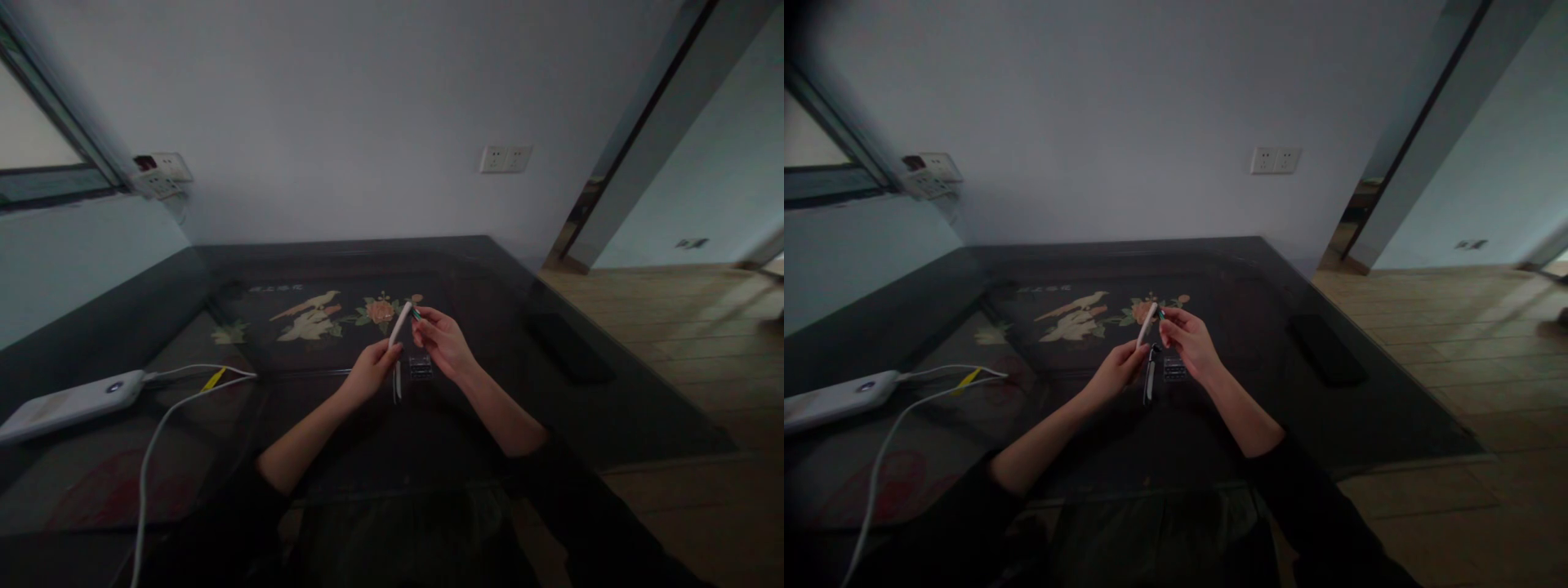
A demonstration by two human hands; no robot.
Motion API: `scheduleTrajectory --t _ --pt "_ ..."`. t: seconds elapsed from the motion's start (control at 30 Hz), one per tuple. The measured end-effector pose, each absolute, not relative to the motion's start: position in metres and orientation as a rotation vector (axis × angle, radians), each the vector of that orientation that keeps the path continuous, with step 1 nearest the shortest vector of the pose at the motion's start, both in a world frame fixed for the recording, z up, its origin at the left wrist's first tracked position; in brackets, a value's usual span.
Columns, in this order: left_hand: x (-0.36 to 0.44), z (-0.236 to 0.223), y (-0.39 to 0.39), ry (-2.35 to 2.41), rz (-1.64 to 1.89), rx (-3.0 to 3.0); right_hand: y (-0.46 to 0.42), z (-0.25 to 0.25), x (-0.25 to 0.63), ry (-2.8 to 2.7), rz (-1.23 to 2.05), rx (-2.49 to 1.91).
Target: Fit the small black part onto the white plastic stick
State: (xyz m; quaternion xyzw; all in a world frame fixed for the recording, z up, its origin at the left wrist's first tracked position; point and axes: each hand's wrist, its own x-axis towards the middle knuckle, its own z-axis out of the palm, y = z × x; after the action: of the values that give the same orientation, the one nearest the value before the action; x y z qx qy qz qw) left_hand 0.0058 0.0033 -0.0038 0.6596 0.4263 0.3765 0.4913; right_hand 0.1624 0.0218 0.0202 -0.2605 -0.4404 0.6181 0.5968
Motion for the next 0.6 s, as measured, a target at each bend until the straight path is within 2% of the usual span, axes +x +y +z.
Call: scheduleTrajectory --t 0.33,0.6 --pt "0.006 0.001 -0.001 0.942 0.824 1.666 0.021 0.021 0.164 -1.021 1.445 -0.602" --pt "0.004 -0.005 0.007 1.041 0.92 1.599 0.022 0.019 0.163 -1.025 1.444 -0.597"
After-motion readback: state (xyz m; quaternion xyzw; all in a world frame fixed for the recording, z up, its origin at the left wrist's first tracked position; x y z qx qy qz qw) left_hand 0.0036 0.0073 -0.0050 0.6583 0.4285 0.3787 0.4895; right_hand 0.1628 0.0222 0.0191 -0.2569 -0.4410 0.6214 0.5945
